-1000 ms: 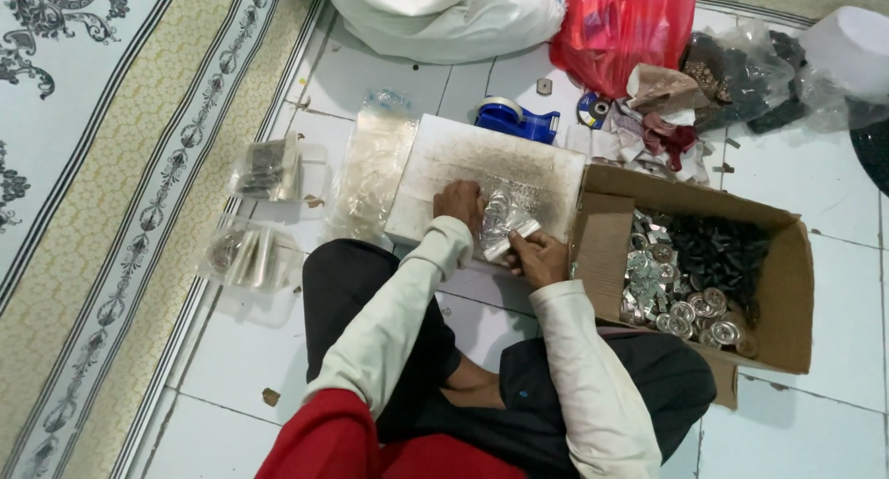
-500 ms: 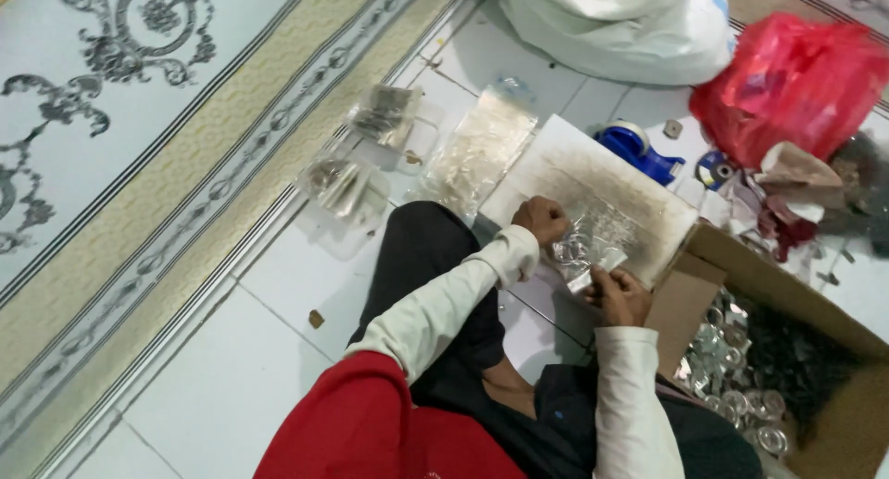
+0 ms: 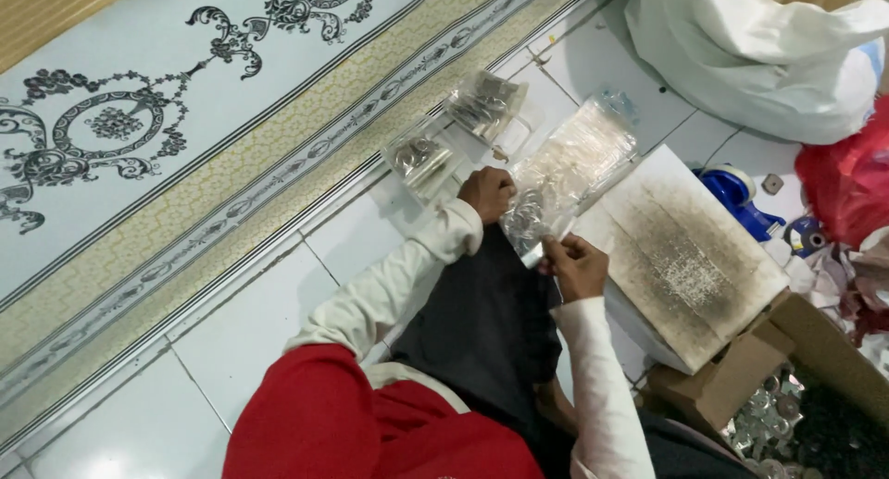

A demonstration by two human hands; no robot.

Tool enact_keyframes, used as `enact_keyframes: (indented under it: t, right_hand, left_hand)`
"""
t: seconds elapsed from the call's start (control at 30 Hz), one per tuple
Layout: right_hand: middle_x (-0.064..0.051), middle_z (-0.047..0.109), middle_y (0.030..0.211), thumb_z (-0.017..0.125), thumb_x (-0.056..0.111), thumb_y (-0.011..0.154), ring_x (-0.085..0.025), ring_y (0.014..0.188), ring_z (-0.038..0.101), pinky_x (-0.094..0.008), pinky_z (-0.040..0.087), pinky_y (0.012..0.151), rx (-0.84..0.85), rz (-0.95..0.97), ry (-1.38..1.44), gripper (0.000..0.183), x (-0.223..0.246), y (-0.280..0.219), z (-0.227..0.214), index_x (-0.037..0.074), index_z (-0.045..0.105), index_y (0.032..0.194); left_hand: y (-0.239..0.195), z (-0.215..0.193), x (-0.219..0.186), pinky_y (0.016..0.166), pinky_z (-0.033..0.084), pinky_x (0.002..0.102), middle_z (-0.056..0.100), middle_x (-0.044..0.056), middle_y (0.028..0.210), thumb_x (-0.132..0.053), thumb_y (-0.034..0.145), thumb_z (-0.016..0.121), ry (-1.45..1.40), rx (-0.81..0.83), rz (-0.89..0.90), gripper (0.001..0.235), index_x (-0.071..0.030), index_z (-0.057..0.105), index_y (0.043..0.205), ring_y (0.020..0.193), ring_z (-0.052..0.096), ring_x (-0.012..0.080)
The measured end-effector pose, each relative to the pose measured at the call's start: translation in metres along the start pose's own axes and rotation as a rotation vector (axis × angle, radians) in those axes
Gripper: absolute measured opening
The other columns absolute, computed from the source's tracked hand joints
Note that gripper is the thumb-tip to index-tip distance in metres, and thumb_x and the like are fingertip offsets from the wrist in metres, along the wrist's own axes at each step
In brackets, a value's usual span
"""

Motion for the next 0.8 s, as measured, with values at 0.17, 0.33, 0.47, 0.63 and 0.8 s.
enact_keyframes:
  t: [0.17, 0.33, 0.47, 0.63, 0.8]
  right_hand:
    - [-0.022, 0.065, 0.066, 0.084, 0.011, 0.084, -0.022, 0.054, 0.065, -0.040, 0.056, 0.044, 0.123, -0.046, -0.094, 0.026, -0.017, 0.030, 0.102, -0.011, 0.071, 0.089]
    - [-0.016, 0.069, 0.062, 0.080, 0.016, 0.086, -0.019, 0.046, 0.067, -0.034, 0.057, 0.045, 0.178, -0.052, -0.170, 0.024, -0.004, 0.055, 0.179, -0.006, 0.074, 0.095]
    - [-0.019, 0.073, 0.068, 0.079, 0.020, 0.086, -0.022, 0.053, 0.073, -0.036, 0.064, 0.056, 0.148, 0.056, -0.193, 0.033, -0.005, 0.064, 0.199, -0.007, 0.072, 0.103]
    - [-0.010, 0.077, 0.071, 0.076, 0.031, 0.085, -0.021, 0.059, 0.076, -0.033, 0.065, 0.064, 0.050, 0.129, -0.436, 0.039, -0.037, 0.065, 0.156, 0.005, 0.073, 0.114]
    - [-0.020, 0.077, 0.081, 0.077, 0.019, 0.090, -0.024, 0.063, 0.075, -0.035, 0.065, 0.054, 0.040, -0.026, -0.092, 0.027, -0.021, 0.034, 0.094, 0.000, 0.076, 0.109]
  left_hand:
    - [0.003, -0.075, 0.077, 0.089, 0.060, 0.048, 0.078, 0.012, 0.100, -0.023, 0.098, 0.061, 0.042, -0.065, -0.082, 0.020, -0.012, 0.077, 0.101, 0.101, 0.074, 0.0350]
    - [-0.001, -0.159, 0.080, 0.084, 0.058, 0.048, 0.077, 0.014, 0.096, -0.021, 0.099, 0.059, 0.093, -0.179, -0.083, 0.021, -0.007, 0.074, 0.099, 0.096, 0.074, 0.0354]
    - [0.014, -0.193, 0.091, 0.071, 0.058, 0.046, 0.072, 0.013, 0.081, -0.016, 0.097, 0.063, 0.341, -0.331, -0.117, 0.015, -0.006, 0.071, 0.090, 0.081, 0.073, 0.0321]
    - [0.000, -0.154, 0.068, 0.070, 0.057, 0.046, 0.066, 0.016, 0.078, -0.013, 0.098, 0.057, 0.428, -0.331, -0.089, 0.018, -0.003, 0.065, 0.086, 0.077, 0.070, 0.0330]
    - [-0.023, -0.029, 0.004, 0.083, 0.058, 0.046, 0.067, 0.017, 0.097, -0.011, 0.099, 0.060, 0.255, -0.337, 0.462, 0.016, -0.003, 0.069, 0.109, 0.095, 0.070, 0.0377]
Point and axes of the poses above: each hand's wrist, its own y-axis towards the middle knuckle, its own z-axis out of the palm, x = y × z, the point moved 7 cm from there along y, towards the middle knuckle
